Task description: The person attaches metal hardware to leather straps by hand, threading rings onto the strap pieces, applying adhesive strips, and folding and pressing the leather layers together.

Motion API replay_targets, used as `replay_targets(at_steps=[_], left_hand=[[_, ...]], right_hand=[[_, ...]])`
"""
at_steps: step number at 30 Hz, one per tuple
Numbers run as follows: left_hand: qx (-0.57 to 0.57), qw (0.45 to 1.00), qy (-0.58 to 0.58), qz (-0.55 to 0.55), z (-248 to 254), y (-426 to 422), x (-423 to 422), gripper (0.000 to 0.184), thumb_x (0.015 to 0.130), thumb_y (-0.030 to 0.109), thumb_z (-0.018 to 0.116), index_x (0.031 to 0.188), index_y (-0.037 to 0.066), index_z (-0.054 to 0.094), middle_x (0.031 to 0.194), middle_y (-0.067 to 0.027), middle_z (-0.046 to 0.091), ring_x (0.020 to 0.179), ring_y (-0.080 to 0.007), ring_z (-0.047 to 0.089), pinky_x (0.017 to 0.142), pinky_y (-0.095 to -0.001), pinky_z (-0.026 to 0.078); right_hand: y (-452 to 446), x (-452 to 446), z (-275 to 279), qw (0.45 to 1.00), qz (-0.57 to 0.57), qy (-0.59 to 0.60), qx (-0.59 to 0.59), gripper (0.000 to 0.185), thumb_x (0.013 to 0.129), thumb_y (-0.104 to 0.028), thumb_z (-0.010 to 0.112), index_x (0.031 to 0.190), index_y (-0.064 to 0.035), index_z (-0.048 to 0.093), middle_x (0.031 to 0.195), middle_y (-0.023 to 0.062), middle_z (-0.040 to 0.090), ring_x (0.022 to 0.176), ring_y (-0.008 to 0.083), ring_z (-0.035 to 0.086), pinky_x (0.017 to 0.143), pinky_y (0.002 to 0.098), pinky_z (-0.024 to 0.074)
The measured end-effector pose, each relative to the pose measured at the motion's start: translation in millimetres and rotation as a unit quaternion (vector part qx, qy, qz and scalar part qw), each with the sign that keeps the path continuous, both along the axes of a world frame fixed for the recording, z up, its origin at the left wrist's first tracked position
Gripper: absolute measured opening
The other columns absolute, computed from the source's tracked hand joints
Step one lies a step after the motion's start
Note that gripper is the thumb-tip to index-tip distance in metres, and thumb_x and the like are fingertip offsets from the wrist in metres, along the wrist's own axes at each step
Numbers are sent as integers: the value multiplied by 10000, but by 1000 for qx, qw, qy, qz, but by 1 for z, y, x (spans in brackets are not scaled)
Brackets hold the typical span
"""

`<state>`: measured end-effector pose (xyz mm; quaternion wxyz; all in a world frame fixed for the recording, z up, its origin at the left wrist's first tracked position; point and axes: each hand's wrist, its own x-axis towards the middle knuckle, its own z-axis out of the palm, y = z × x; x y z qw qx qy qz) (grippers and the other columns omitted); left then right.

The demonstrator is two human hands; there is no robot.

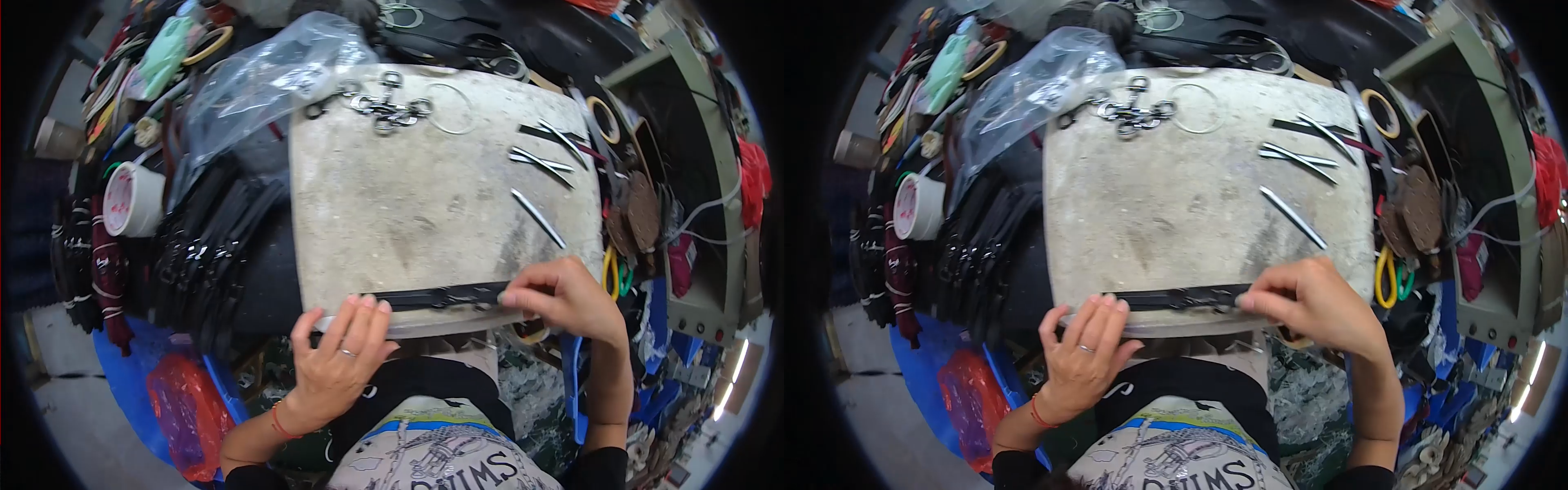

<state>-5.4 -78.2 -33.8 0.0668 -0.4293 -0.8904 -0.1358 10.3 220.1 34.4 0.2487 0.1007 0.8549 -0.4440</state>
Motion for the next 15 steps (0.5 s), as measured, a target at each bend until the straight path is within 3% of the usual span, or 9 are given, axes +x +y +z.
replay_targets(at_steps=[2, 4, 12, 15], left_hand=[[-12, 1000, -4, 0, -1, 3, 2, 600, 785, 349, 725, 1280, 49, 567, 1254, -101, 522, 1191, -243, 476, 989, -486, 337], [-34, 999, 17, 19, -2, 8, 4, 551, 820, 413, 674, 1274, 109, 595, 1206, -70, 517, 1167, -213, 475, 981, -483, 351], [-72, 996, 38, 22, 0, 15, 7, 553, 796, 439, 693, 1263, 154, 614, 1201, -89, 454, 1161, -253, 425, 1011, -508, 313], [-79, 996, 24, 15, 6, 18, 7, 557, 807, 365, 707, 1298, 134, 581, 1197, -118, 430, 1163, -299, 419, 1018, -529, 299]], right_hand=[[14, 8, 2, 993, -103, -45, -37, 198, 848, -186, 709, 813, 8, 696, 577, -2, 594, 476, 55, 513, 450, 229, 399], [21, 17, -8, 988, -135, -34, -72, 180, 839, -173, 717, 829, 6, 694, 612, -4, 611, 509, 48, 516, 475, 221, 407], [23, 27, -32, 989, -125, 65, -49, 156, 827, -153, 728, 822, -3, 688, 639, 4, 625, 580, 43, 546, 529, 211, 431], [20, 28, -31, 987, -112, 112, -16, 145, 820, -139, 728, 814, 0, 683, 642, 10, 631, 577, 42, 554, 522, 213, 432]])
